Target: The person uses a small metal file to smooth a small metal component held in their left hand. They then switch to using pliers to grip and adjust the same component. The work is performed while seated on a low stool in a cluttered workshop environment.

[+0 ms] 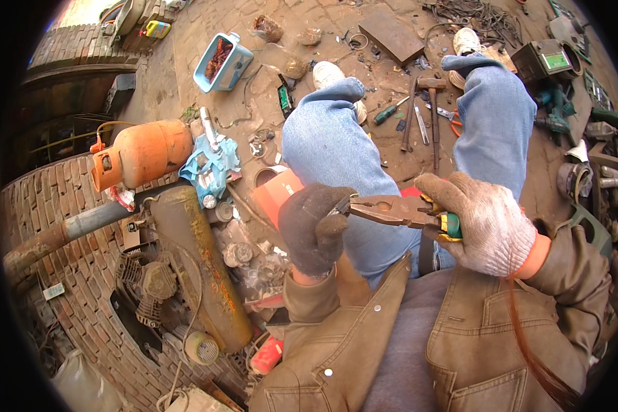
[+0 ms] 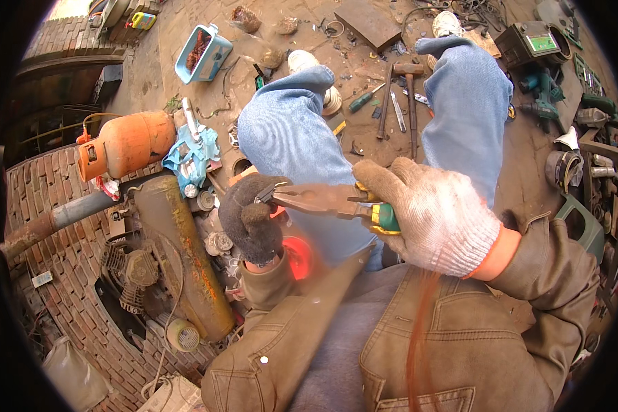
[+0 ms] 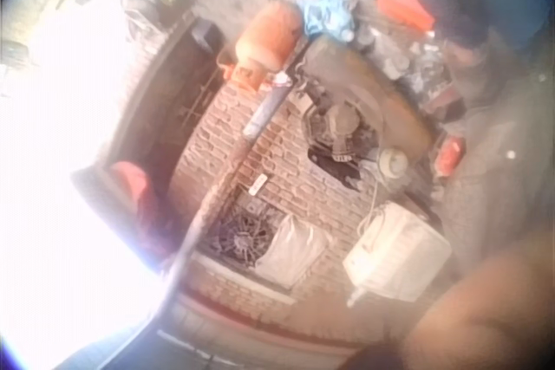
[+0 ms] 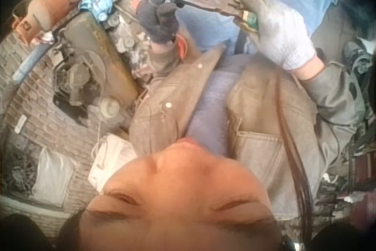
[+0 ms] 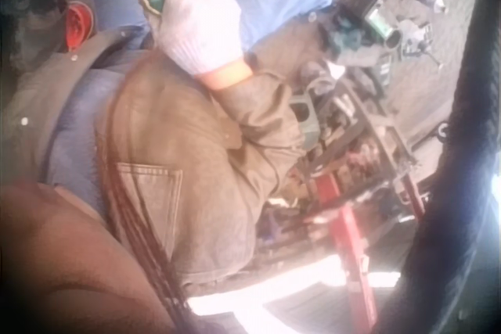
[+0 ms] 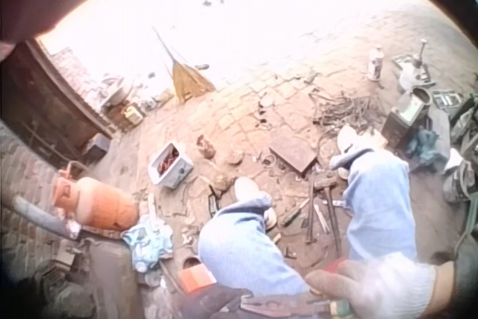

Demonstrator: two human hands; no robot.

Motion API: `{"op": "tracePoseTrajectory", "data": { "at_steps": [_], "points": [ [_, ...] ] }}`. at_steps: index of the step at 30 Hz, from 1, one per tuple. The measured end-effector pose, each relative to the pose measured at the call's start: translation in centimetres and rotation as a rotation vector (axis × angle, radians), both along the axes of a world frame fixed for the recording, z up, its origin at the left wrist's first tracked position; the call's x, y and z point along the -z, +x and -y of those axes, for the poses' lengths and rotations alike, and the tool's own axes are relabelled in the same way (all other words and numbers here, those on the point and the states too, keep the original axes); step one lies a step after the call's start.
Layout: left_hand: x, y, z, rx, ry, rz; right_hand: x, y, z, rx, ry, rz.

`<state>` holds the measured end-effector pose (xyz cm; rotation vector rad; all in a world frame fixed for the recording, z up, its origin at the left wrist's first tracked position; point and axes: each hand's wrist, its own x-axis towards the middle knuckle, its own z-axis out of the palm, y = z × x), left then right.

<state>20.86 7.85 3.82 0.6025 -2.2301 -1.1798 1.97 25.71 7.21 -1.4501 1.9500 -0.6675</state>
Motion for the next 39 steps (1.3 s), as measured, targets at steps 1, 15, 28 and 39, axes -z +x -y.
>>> {"op": "tracePoseTrajectory", "data": {
  "at_steps": [1,15,28,39],
  "points": [
    [0.2,0.0,-0.4,-0.020,0.055,-0.028,0.0,0.0,0.0,-0.012,-0.003,-0.023],
    [1.0,-0.2,-0.4,-0.019,-0.044,-0.043,0.6,-0.1,0.0,0.019,-0.021,0.095],
    [1.1,0.6,0.8,0.051,-0.440,0.163,-0.8,-1.1,0.6,-0.116,-0.237,-0.355],
    [0.5,1.2,0.7,0.227,-0.358,0.285,-0.2,-0.7,0.2,-0.096,0.035,-0.085]
  ]
}}
